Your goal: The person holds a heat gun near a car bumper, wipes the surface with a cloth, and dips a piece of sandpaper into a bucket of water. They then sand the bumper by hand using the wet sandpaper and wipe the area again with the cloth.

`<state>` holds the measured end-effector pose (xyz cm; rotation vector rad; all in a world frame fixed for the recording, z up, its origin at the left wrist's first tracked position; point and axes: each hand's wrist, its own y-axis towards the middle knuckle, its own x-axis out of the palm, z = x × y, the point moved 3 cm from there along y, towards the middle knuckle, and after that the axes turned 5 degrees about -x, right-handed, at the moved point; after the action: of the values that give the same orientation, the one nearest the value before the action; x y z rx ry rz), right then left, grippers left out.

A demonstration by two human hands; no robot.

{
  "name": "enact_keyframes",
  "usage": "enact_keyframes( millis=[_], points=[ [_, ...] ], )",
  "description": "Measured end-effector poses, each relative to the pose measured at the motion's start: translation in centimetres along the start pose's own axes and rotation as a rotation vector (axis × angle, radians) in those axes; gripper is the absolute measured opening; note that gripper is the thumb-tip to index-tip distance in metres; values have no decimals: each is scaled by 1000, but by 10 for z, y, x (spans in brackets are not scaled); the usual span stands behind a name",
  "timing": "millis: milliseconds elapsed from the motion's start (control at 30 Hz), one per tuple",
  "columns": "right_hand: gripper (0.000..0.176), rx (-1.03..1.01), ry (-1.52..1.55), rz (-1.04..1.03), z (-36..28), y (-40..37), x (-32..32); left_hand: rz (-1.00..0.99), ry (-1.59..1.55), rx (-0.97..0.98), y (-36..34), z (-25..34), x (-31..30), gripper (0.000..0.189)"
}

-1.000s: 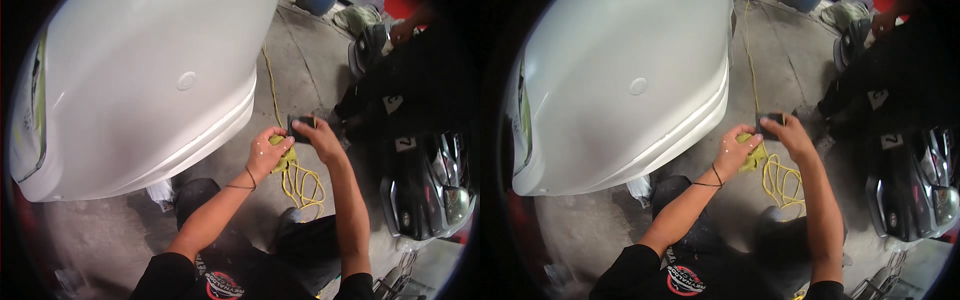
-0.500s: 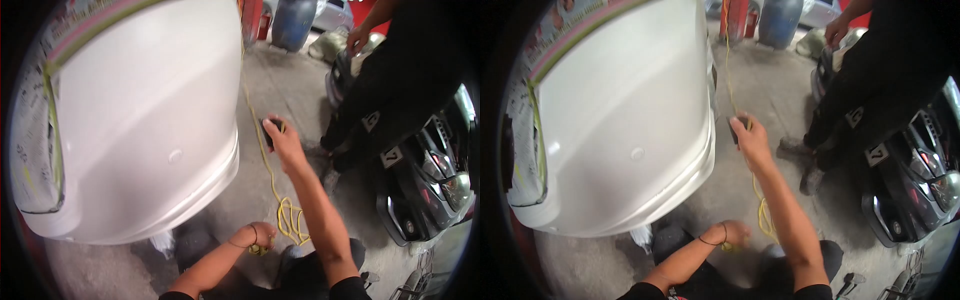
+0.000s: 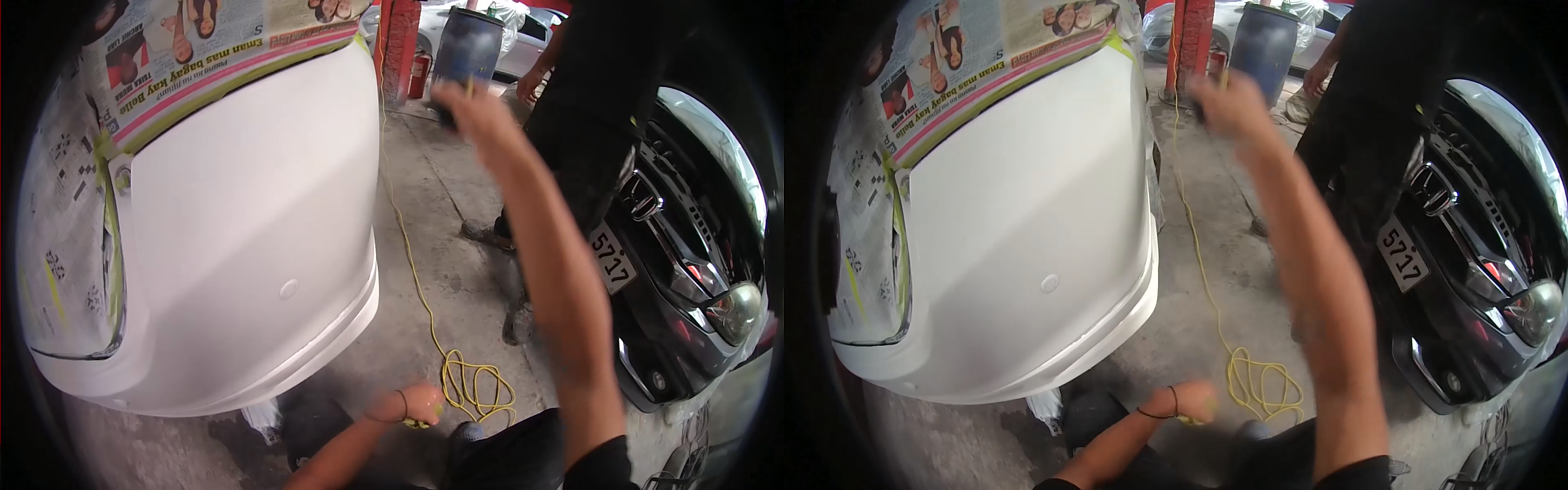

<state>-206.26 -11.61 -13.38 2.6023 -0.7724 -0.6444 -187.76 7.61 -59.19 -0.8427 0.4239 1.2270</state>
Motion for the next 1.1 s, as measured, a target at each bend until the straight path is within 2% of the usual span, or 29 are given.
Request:
enact_keyframes(
  millis=[33,100,200,267,300,400,467,633,833,900,1000,1100],
  points=[
    [33,-5,92,19,32,-30,17,11,-11,42,0,8,0,40],
    [30,337,480,64,86,-105,61,2,-83,108,-10,28,11,35],
    [32,624,484,118,166,-191,111,-17,-108,29,-16,52,37,27],
    [33,687,404,110,206,-226,135,-29,-80,51,-15,66,62,26],
    [34,711,362,104,218,-239,144,-113,-22,46,-17,75,74,33],
    [32,674,389,147,226,-261,164,66,-115,234,-34,97,88,47],
    [35,703,322,173,239,-267,170,-43,-146,185,-27,85,145,55],
    [31,770,297,178,249,-263,183,-8,-125,40,-33,69,142,46],
    [31,458,36,278,273,-272,199,183,-262,77,-44,59,133,47],
    [37,473,87,338,277,-273,204,254,-352,75,-50,61,134,50],
    [40,483,132,351,273,-269,201,70,-429,-1,-46,62,145,56],
    [31,427,138,364,266,-274,206,66,-425,3,-34,63,171,53]
  ],
)
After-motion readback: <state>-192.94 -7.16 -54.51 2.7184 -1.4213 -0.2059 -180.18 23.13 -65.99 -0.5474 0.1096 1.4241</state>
